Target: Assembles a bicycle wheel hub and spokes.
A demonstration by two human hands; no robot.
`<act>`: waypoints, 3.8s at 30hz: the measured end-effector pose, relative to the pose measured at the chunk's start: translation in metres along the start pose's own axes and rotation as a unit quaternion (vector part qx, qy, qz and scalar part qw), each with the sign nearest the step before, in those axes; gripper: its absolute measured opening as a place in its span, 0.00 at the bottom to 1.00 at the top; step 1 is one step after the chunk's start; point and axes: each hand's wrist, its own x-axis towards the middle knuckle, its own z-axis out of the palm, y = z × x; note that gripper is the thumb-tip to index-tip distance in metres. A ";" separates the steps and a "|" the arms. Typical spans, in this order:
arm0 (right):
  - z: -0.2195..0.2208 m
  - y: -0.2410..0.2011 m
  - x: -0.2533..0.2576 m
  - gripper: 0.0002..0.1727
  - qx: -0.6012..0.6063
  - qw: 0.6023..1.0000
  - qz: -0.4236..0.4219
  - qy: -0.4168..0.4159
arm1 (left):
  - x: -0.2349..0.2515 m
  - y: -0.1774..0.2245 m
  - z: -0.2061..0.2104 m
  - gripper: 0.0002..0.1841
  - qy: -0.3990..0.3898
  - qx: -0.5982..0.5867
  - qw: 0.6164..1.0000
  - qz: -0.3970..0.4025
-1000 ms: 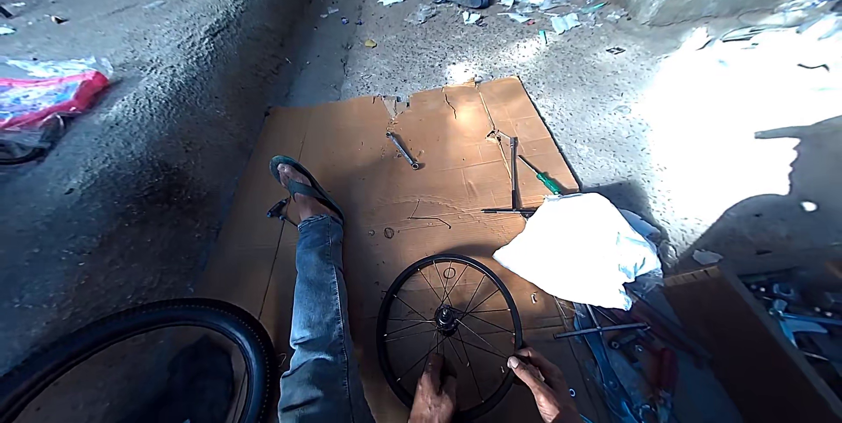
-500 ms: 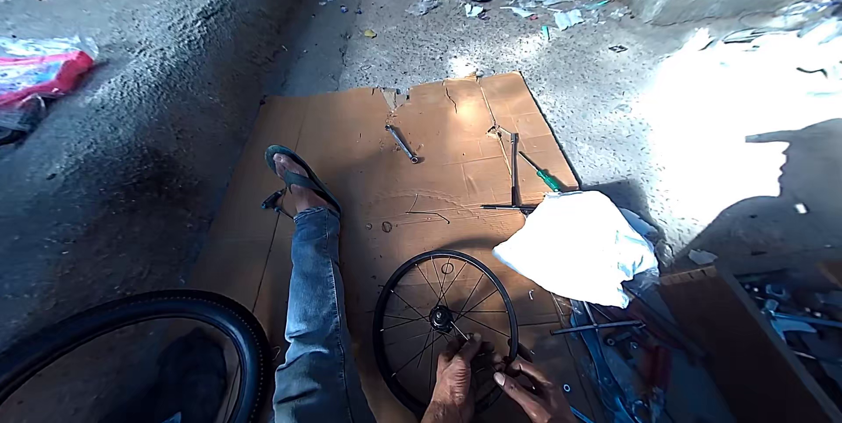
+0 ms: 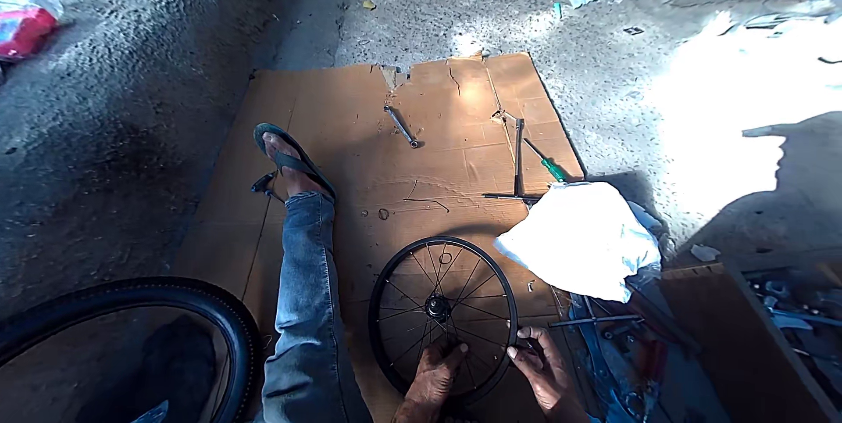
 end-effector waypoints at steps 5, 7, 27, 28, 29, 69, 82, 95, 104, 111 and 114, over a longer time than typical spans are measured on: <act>-0.001 -0.005 0.008 0.23 -0.003 1.000 -0.002 -0.003 | 0.004 -0.001 0.011 0.08 0.036 -0.046 0.998 -0.001; 0.000 -0.006 0.012 0.22 0.008 1.000 -0.003 -0.001 | 0.004 -0.002 0.013 0.06 0.059 -0.076 0.995 0.011; -0.059 0.044 0.000 0.14 -0.576 0.807 -0.096 -0.087 | 0.021 -0.014 0.038 0.08 0.152 -0.069 0.985 0.048; -0.060 0.050 -0.003 0.13 -0.582 0.801 -0.104 -0.088 | 0.020 -0.011 0.039 0.08 0.150 -0.075 0.985 0.045; -0.060 0.053 -0.005 0.13 -0.581 0.802 -0.111 -0.084 | 0.020 -0.012 0.039 0.08 0.150 -0.078 0.985 0.044; -0.011 0.032 -0.002 0.07 -0.260 0.951 -0.169 0.004 | 0.020 -0.006 0.040 0.09 0.089 -0.129 0.988 -0.013; -0.011 0.030 -0.006 0.09 -0.219 0.971 -0.089 -0.017 | 0.029 -0.012 0.047 0.10 0.090 -0.097 0.991 -0.011; -0.009 0.027 -0.011 0.09 -0.210 0.975 -0.066 -0.028 | 0.028 -0.016 0.043 0.10 0.088 -0.112 0.990 -0.011; -0.004 0.025 -0.020 0.07 -0.215 0.975 -0.042 -0.038 | 0.026 -0.017 0.039 0.09 0.059 -0.122 0.991 -0.002; -0.003 0.028 -0.018 0.08 -0.203 0.978 -0.039 -0.028 | 0.025 -0.016 0.040 0.09 0.057 -0.135 0.989 -0.007; -0.003 0.028 -0.019 0.08 -0.195 0.980 -0.036 -0.024 | 0.025 -0.016 0.039 0.08 0.055 -0.137 0.989 -0.004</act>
